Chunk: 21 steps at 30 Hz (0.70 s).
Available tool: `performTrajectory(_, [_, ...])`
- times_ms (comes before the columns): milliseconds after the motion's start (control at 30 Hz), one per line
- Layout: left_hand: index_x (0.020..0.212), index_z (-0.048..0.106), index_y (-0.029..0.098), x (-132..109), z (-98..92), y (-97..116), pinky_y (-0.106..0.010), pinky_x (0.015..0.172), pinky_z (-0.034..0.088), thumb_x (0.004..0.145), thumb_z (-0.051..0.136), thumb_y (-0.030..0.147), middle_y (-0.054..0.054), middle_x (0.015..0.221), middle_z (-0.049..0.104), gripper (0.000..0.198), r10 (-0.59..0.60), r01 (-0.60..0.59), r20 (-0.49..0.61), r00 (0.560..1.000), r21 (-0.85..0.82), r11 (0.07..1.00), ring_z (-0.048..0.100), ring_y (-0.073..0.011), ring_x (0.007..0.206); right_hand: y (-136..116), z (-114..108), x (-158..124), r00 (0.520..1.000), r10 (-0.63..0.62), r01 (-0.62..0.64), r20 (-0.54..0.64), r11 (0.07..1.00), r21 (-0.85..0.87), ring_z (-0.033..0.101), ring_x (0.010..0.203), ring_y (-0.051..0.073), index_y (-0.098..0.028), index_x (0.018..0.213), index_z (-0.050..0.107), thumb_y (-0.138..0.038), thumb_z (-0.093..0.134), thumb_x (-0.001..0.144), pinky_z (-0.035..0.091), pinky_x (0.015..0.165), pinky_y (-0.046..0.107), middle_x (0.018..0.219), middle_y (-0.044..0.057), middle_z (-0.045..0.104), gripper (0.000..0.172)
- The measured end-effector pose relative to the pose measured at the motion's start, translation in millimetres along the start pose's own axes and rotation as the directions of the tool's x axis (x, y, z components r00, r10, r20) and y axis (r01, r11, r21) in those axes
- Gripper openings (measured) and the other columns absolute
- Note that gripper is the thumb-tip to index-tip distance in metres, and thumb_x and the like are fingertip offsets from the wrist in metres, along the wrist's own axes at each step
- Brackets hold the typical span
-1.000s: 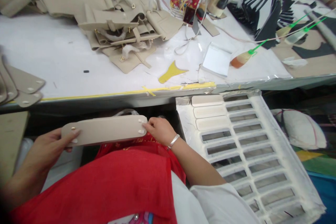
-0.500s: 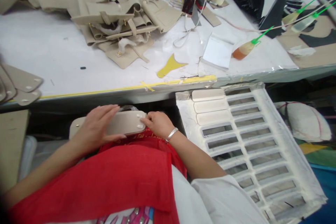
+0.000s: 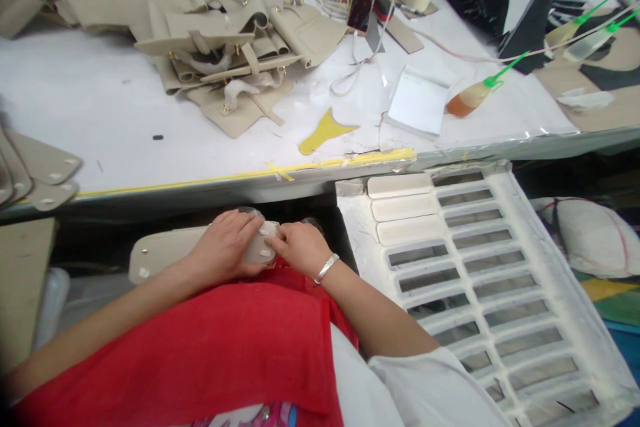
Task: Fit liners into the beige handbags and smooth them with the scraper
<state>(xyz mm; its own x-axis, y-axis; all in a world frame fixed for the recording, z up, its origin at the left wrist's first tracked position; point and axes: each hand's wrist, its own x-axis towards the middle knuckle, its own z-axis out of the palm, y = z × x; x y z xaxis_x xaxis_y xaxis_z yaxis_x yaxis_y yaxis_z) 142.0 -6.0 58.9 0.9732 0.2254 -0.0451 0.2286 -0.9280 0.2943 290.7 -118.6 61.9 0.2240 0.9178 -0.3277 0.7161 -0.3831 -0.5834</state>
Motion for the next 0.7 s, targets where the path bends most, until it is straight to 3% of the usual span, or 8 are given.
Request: performTrajectory(700, [0.114,0.053,0.011,-0.4,3.7,-1.3,-0.049,0.100,0.028,0.058,0.066,0.047,-0.016,0.110,0.057,0.067,0.000,-0.001,-0.027,1.000,-0.020,1.000,0.051,-0.0330,0.102,-1.0,-1.6,0.7,1.000,-0.015,0.016,0.012,0.998,-0.064,0.050,0.056,0.011,-0.017,0.064,0.063,-0.042,0.052,0.083,0.024,0.052,0.025,0.065,0.003,0.064,0.034])
